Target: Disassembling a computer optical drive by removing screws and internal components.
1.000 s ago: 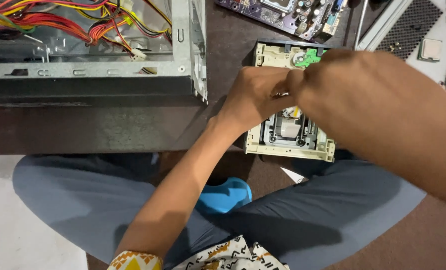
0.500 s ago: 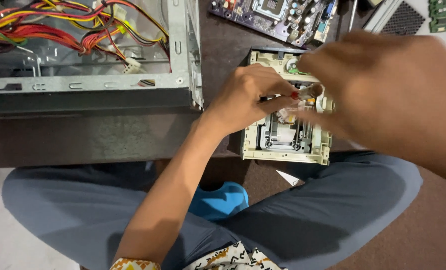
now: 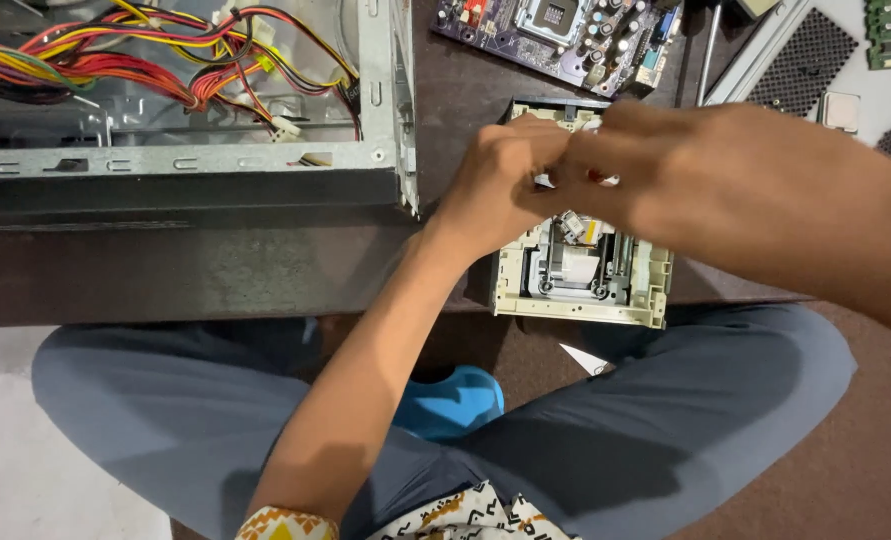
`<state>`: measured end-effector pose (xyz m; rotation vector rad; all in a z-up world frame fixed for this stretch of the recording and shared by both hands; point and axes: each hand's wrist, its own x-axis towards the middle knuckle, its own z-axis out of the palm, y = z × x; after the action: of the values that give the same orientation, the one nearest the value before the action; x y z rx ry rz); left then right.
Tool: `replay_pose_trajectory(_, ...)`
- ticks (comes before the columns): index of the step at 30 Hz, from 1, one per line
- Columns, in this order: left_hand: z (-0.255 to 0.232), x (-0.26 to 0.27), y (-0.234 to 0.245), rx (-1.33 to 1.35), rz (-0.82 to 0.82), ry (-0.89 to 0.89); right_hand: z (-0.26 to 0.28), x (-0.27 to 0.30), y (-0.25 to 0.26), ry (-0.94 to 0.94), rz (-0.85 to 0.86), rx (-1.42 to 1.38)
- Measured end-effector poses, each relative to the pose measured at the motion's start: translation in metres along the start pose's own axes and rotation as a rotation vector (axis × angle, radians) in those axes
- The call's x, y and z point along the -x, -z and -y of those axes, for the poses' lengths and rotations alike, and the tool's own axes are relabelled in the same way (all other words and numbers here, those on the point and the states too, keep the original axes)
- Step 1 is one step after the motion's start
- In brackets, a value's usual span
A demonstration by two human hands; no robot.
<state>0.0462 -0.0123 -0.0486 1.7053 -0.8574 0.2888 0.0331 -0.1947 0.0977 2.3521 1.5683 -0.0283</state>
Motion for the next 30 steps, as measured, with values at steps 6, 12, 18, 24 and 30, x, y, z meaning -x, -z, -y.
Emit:
replay_pose_trajectory(6, -0.004, -0.003, 0.002, -0.027, -0.034, -0.037, 0.011, -0.006, 0.013, -0.467, 0.165, 0.123)
replay_pose_trajectory(12, -0.015, -0.004, 0.007, -0.017, 0.007, -0.002, 0.011, -0.005, 0.011, -0.282, 0.172, -0.072)
replay_pose_trajectory(18, -0.018, 0.007, 0.014, -0.014, 0.072, 0.048, 0.009, 0.0, 0.003, -0.06, 0.033, 0.126)
replay_pose_trajectory(24, -0.016, 0.003, 0.007, -0.092, 0.004, 0.053, 0.014, 0.006, 0.01, -0.454, 0.105, 0.154)
replay_pose_trajectory(30, -0.033, -0.006, 0.011, -0.01, -0.05, 0.062, 0.02, 0.031, 0.005, -0.734, -0.526, -0.702)
